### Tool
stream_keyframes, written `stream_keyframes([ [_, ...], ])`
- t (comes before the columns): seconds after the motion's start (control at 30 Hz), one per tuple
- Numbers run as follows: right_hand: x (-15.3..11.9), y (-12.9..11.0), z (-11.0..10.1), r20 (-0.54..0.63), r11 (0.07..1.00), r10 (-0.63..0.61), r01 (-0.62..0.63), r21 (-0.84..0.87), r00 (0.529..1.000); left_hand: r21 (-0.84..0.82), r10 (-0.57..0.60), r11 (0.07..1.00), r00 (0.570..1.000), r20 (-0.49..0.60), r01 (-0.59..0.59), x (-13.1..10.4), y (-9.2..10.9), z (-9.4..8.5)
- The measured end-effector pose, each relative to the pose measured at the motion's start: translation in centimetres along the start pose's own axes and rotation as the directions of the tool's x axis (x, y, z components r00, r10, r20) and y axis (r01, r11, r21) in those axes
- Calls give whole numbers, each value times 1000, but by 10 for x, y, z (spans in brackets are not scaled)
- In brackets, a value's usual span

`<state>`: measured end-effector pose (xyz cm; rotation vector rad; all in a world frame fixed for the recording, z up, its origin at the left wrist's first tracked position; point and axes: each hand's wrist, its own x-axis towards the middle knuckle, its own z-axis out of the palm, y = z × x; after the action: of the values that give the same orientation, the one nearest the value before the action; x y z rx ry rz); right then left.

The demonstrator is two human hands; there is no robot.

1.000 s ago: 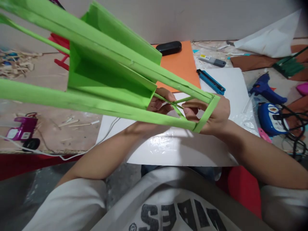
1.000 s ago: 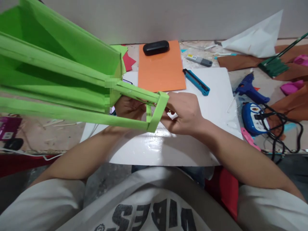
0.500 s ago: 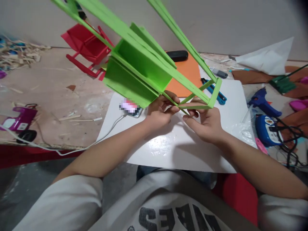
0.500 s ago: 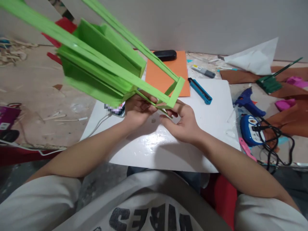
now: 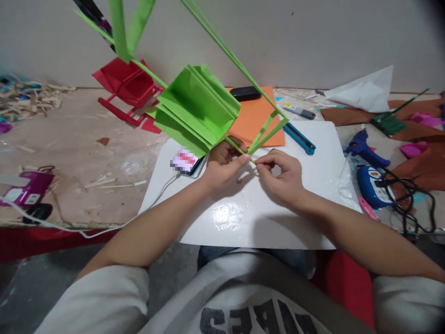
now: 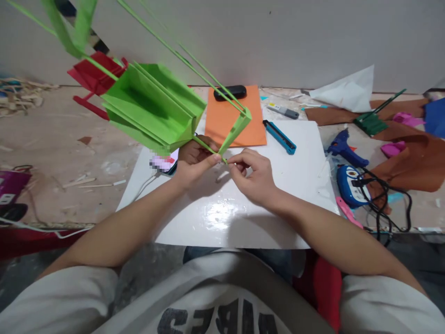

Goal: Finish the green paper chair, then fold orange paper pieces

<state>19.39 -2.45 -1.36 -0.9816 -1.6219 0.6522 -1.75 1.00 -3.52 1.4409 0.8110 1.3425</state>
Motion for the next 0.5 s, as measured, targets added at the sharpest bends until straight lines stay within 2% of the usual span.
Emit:
stream_keyframes([
  [0.07,-1,5,1,32,1000,-24,25,-19,999,-1,3,1000,999,-42,-3,3,2,-2],
  [0.13,0,9,1,16,999,-44,44,-29,999,-3,-21,1000,998,-57,21,4,4,-3],
  [0.3,21,19,-13,-161,993,-70,54,-104,984,-30,-122,992,990,-71,120,7,11,2],
  [0.37,36,27,-27,-265,986,-63,19,-167,962,-50,-160,986,984,-84,156,9,13,5],
  [0.43,52,36,-45,-315,967,-30,-52,-249,948,-53,-200,979,976,-86,196,11,15,6],
  [0.5,67,43,-63,-249,904,85,-180,-388,965,-38,-241,970,969,-56,240,13,17,6],
])
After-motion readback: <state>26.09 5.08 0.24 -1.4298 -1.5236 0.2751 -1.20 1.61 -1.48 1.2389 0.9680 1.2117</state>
